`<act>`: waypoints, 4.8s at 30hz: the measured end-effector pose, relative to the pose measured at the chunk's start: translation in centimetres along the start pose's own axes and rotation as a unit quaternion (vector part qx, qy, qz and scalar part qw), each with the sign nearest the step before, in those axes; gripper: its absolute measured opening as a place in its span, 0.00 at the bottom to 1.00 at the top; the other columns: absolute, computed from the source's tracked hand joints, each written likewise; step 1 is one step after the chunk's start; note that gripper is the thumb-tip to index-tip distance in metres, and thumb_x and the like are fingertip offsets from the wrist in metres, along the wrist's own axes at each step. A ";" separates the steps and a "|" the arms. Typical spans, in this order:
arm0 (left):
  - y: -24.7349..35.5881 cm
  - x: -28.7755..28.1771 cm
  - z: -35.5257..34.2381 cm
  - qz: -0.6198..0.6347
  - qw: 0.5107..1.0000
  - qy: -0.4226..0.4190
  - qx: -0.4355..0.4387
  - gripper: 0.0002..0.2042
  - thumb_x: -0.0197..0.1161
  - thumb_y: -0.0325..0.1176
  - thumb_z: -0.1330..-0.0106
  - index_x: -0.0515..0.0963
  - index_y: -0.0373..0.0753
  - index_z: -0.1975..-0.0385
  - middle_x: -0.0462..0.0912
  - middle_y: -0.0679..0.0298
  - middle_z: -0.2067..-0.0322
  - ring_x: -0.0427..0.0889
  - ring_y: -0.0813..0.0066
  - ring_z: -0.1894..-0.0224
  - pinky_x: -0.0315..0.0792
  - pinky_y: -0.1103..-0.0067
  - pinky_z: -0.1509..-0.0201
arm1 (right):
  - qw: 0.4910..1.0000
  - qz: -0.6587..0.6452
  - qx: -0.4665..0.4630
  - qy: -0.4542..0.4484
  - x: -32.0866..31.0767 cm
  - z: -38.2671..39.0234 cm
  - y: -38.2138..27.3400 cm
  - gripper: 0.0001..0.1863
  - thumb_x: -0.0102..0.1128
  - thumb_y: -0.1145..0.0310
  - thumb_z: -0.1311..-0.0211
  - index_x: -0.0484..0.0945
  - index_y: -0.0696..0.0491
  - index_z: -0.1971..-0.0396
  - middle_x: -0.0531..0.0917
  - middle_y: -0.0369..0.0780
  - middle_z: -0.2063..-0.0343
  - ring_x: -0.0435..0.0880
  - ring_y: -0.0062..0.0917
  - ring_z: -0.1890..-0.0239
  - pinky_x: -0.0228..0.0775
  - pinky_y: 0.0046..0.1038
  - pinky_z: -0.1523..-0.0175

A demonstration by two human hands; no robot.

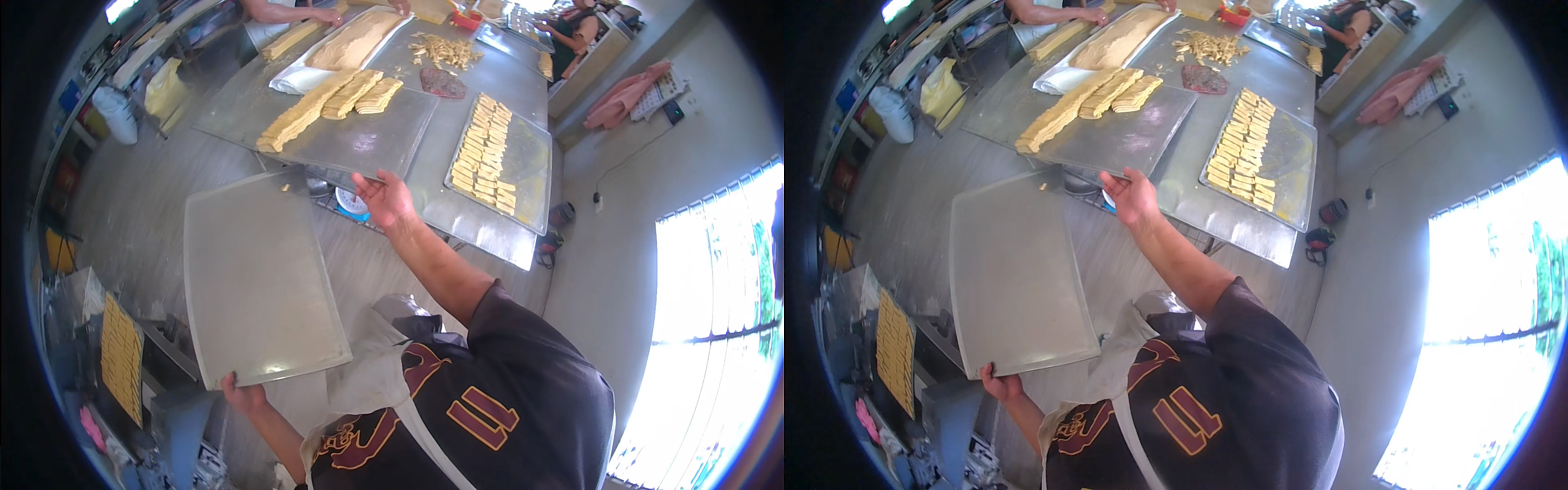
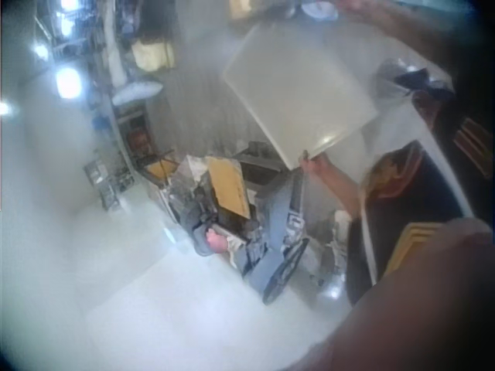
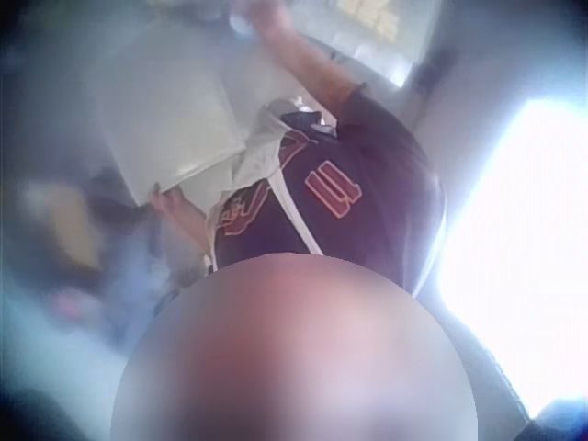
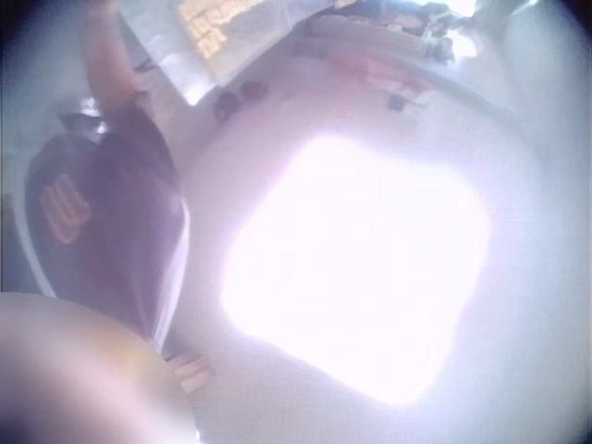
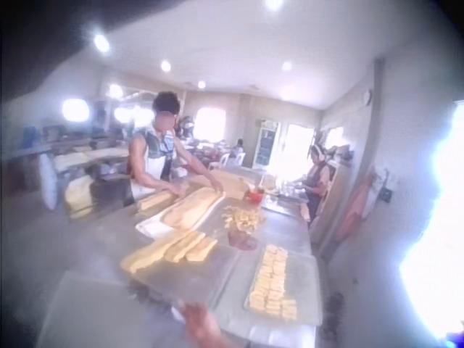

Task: The person arranges rectangular dough pieces on a metal baking tray, then carries the tray to a large oven and places it inside. The person retrieves an empty tray from the oven and returns to the workstation.

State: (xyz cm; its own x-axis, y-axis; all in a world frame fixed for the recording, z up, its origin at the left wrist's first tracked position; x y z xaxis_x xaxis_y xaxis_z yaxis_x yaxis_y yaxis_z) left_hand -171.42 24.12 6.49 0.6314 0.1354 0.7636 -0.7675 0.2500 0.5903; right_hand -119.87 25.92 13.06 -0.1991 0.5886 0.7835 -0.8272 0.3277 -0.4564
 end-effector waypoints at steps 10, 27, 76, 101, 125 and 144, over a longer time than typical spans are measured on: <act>-10.9 13.8 -19.2 -0.069 0.988 -0.053 -0.129 0.23 0.54 0.29 0.44 0.70 0.34 0.46 0.76 0.59 0.48 0.74 0.62 0.46 0.68 0.65 0.40 | 0.999 -0.013 0.003 -0.038 6.6 -2.8 -4.4 0.11 0.38 0.70 0.31 0.62 0.60 0.55 0.79 0.50 0.60 0.81 0.35 0.55 0.68 0.35 0.49; -40.5 48.6 -31.1 -0.018 0.959 -0.167 -0.227 0.26 0.50 0.44 0.32 0.62 0.36 0.39 0.75 0.58 0.46 0.73 0.60 0.43 0.67 0.65 0.39 | 0.966 0.045 0.181 -0.177 -0.2 -18.5 -17.6 0.17 0.51 0.69 0.35 0.71 0.59 0.49 0.78 0.45 0.50 0.76 0.35 0.44 0.65 0.37 0.42; -59.0 54.5 31.2 -0.006 0.892 -0.336 -0.302 0.30 0.50 0.24 0.56 0.68 0.30 0.45 0.76 0.56 0.51 0.76 0.58 0.48 0.71 0.63 0.42 | 0.975 -0.002 -0.186 -0.124 -36.0 25.8 -63.1 0.29 0.58 0.75 0.60 0.71 0.64 0.51 0.80 0.47 0.60 0.83 0.36 0.61 0.79 0.35 0.53; -126.1 91.0 27.6 0.048 0.926 -0.267 -0.264 0.25 0.51 0.24 0.51 0.69 0.30 0.48 0.77 0.55 0.54 0.77 0.60 0.51 0.70 0.66 0.43 | 0.992 0.008 -0.047 -0.113 -66.6 -20.4 -122.9 0.27 0.55 0.77 0.57 0.70 0.60 0.50 0.78 0.45 0.57 0.80 0.38 0.55 0.75 0.39 0.48; -146.3 108.2 19.4 -0.448 0.800 -0.150 -0.369 0.20 0.55 0.51 0.32 0.79 0.37 0.65 0.83 0.66 0.70 0.82 0.76 0.67 0.73 0.81 0.67 | 0.988 0.053 0.135 -0.044 -63.1 -61.1 -145.1 0.39 0.47 0.79 0.65 0.63 0.64 0.42 0.72 0.50 0.45 0.68 0.46 0.40 0.57 0.49 0.32; -140.7 89.2 35.0 -0.050 0.806 0.565 0.167 0.24 0.53 0.50 0.30 0.72 0.32 0.50 0.80 0.57 0.58 0.82 0.67 0.61 0.78 0.73 0.60 | 0.981 0.075 0.169 -0.063 -68.8 -56.5 -140.6 0.35 0.45 0.82 0.62 0.64 0.65 0.44 0.72 0.49 0.46 0.69 0.42 0.40 0.55 0.45 0.30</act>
State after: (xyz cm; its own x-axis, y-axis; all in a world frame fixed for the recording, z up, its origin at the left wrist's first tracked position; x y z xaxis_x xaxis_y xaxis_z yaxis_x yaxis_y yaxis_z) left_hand -10.94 -32.56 0.73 0.2444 0.9653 0.0923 -0.5750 0.0676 0.8153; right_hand 39.82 -18.88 -0.48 -0.3769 0.5087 0.7741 -0.9065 -0.0308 -0.4211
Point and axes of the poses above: each hand's wrist, its own z-axis away from the middle knuckle, its own x-axis out of the palm, y = z × x, the point moved 6 cm from there along -z, towards the middle knuckle
